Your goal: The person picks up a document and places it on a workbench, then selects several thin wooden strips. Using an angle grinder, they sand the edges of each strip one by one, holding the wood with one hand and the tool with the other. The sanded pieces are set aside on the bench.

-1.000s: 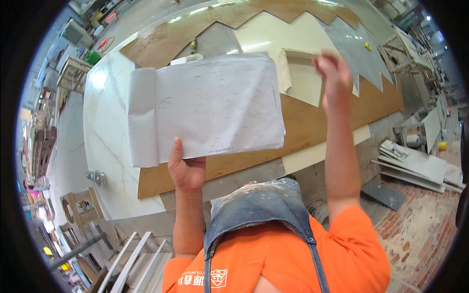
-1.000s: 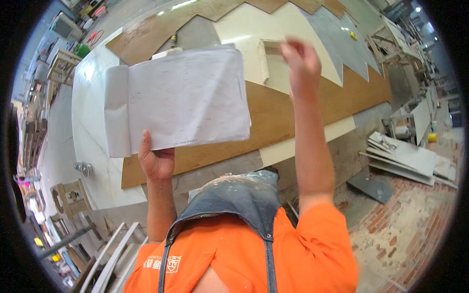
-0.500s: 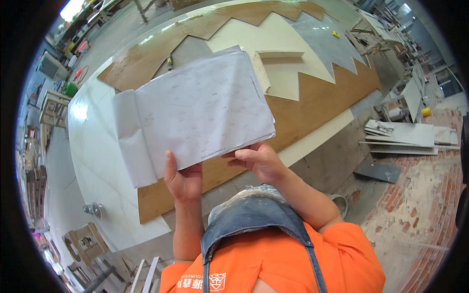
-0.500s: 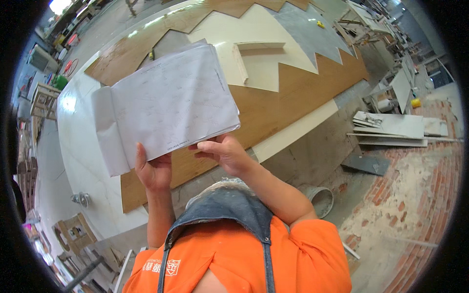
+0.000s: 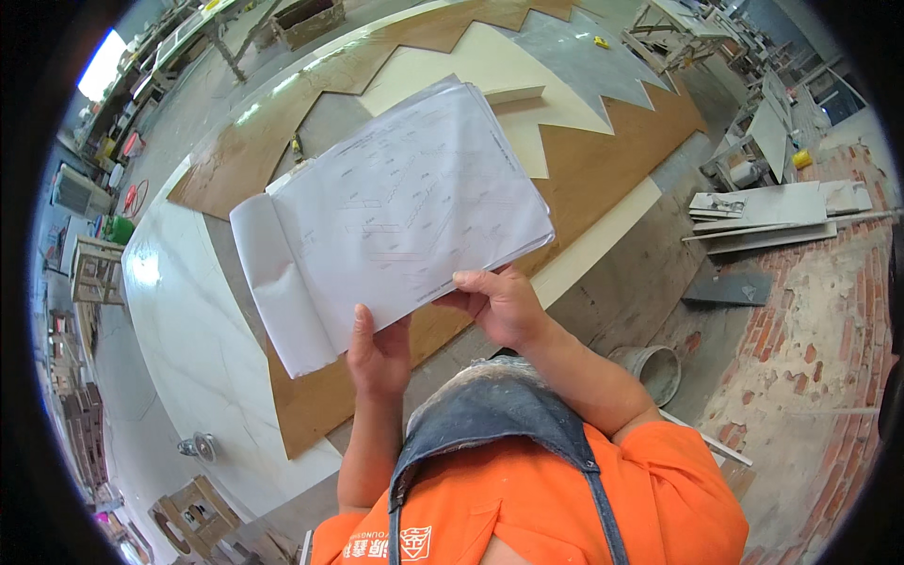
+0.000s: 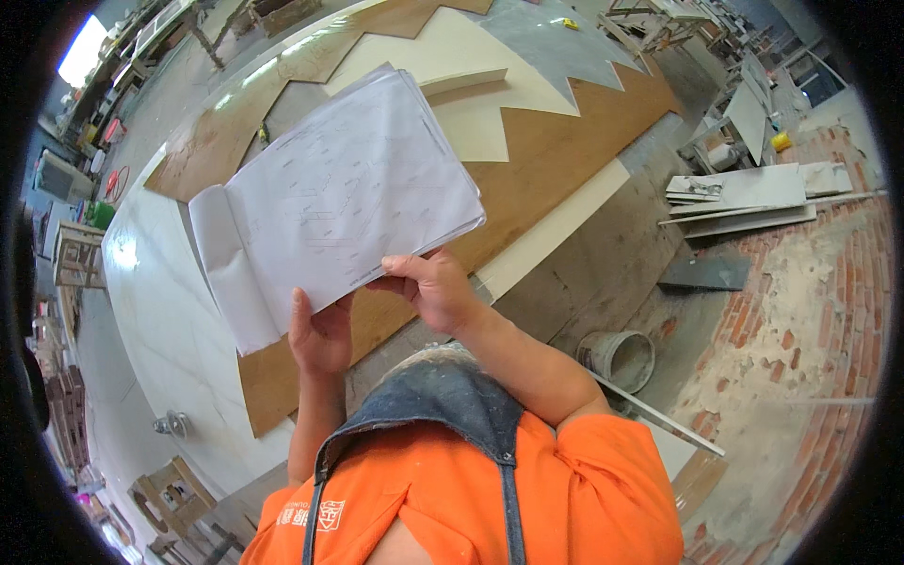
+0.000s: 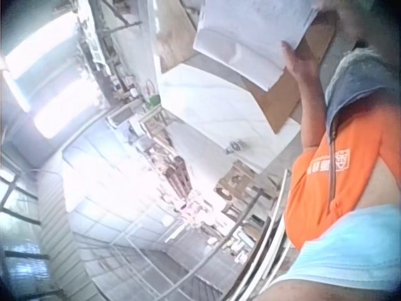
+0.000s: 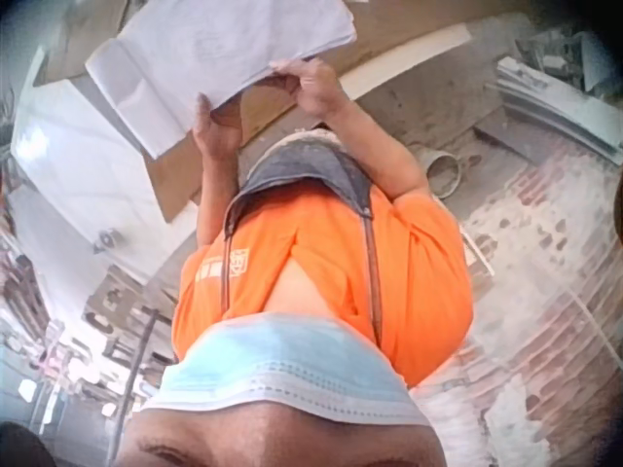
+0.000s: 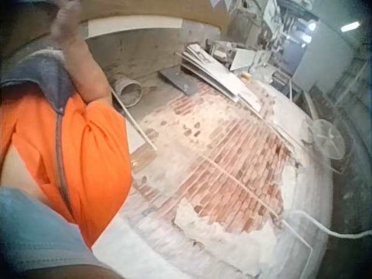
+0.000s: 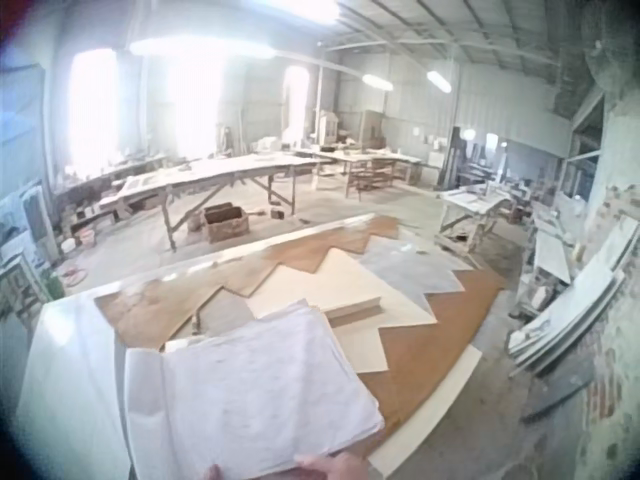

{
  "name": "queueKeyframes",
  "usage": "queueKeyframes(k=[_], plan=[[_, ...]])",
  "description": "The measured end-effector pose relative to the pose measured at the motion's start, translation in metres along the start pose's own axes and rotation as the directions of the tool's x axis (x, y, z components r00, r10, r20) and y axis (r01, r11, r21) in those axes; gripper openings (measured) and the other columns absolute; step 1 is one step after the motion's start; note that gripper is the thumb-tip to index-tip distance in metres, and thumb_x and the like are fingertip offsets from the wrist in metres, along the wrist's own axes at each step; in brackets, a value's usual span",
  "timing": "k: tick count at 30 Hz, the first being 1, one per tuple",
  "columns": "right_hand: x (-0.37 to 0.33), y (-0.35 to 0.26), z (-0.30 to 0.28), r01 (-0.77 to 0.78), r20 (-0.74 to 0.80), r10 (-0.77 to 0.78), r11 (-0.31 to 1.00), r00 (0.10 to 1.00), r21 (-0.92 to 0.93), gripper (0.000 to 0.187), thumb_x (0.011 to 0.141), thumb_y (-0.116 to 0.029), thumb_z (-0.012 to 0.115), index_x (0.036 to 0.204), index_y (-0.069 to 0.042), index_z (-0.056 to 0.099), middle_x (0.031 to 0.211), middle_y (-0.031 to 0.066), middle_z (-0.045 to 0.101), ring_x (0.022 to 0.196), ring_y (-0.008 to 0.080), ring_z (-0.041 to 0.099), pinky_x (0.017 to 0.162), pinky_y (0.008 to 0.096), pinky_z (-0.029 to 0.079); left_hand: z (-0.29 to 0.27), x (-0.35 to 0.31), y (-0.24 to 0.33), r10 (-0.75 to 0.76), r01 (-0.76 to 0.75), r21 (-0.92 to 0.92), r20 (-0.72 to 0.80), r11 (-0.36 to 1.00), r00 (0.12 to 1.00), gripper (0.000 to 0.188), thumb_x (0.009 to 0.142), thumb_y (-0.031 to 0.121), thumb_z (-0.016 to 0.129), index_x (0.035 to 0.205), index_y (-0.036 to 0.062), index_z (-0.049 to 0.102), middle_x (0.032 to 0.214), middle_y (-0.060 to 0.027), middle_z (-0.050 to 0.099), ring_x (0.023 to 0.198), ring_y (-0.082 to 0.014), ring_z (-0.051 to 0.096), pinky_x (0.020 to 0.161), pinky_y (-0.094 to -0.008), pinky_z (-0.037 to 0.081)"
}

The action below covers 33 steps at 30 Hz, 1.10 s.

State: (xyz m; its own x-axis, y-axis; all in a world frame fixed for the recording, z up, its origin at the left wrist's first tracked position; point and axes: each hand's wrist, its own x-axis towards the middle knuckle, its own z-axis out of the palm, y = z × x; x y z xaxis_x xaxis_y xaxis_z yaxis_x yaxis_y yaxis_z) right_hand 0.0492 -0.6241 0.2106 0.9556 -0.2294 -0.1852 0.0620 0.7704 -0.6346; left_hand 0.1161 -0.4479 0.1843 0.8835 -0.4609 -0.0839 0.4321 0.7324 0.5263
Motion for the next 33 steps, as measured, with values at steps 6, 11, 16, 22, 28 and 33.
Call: queueKeyframes(k=[6,11,16,22,28,33], plan=[[0.015,-0.031,-0.027,0.139,-0.045,-0.138,0.99,0.989,0.024,0.041,0.095,-0.007,0.056,0.135,-0.001,0.057,0.125,0.0116,0.069,0.112,0.025,0.07,0.1,0.0456,0.058,-0.052,-0.006,-0.047,-0.104,-0.172,0.626,0.379,0.761,0.919,0.062,0.097,0.009,0.069,0.154,0.0085,0.044,0.153,-0.0108,0.052,0.14,-0.029,0.052,0.114,-0.0482,0.044],[0.028,-0.085,-0.04,0.334,-0.132,-0.341,0.94,0.931,-0.074,0.03,0.097,-0.013,0.058,0.123,0.001,0.064,0.113,0.0101,0.073,0.101,0.02,0.072,0.092,0.0391,0.06,-0.135,-0.024,-0.078,-0.286,-0.375,0.925,0.377,0.064,0.881,0.044,0.095,0.01,0.072,0.136,0.0033,0.061,0.135,-0.0101,0.065,0.121,-0.0284,0.06,0.105,-0.0403,0.047],[0.027,-0.136,-0.066,0.296,-0.17,-0.352,0.912,0.921,-0.283,0.029,0.098,-0.014,0.061,0.122,0.002,0.065,0.109,0.0081,0.073,0.093,0.0153,0.07,0.085,0.0321,0.059,-0.171,-0.034,-0.05,-0.25,0.272,0.817,-0.163,0.508,0.955,0.032,0.101,0.008,0.059,0.131,0.0017,0.065,0.125,-0.0091,0.07,0.11,-0.0237,0.068,0.091,-0.0362,0.055],[0.028,-0.178,-0.092,0.262,-0.071,-0.322,0.861,0.944,-0.436,0.035,0.097,-0.008,0.065,0.129,0.005,0.062,0.11,0.0083,0.072,0.093,0.0125,0.069,0.085,0.0289,0.058,-0.13,0.0,0.001,-0.102,0.245,0.77,-0.23,0.589,0.968,0.034,0.104,0.006,0.053,0.138,0.0018,0.059,0.126,-0.0104,0.069,0.106,-0.0199,0.07,0.085,-0.0329,0.057],[0.025,-0.205,-0.092,0.176,0.03,-0.201,0.765,0.979,-0.62,0.034,0.097,-0.005,0.065,0.129,0.005,0.062,0.109,0.0084,0.071,0.092,0.0116,0.068,0.083,0.0274,0.057,-0.045,0.025,0.008,-0.091,0.115,0.75,-0.074,0.651,0.993,0.048,0.104,0.014,0.057,0.15,0.0036,0.047,0.141,-0.0124,0.06,0.117,-0.0217,0.066,0.088,-0.0348,0.057],[0.032,-0.212,-0.104,0.074,0.094,-0.013,0.724,0.995,-0.686,0.034,0.098,-0.004,0.064,0.131,0.004,0.061,0.111,0.008,0.07,0.095,0.0111,0.067,0.087,0.0277,0.056,0.011,0.041,-0.019,-0.281,0.183,0.626,0.059,0.758,0.958,0.059,0.102,0.025,0.06,0.154,0.0056,0.04,0.143,-0.0122,0.058,0.124,-0.0257,0.063,0.094,-0.0415,0.057]])
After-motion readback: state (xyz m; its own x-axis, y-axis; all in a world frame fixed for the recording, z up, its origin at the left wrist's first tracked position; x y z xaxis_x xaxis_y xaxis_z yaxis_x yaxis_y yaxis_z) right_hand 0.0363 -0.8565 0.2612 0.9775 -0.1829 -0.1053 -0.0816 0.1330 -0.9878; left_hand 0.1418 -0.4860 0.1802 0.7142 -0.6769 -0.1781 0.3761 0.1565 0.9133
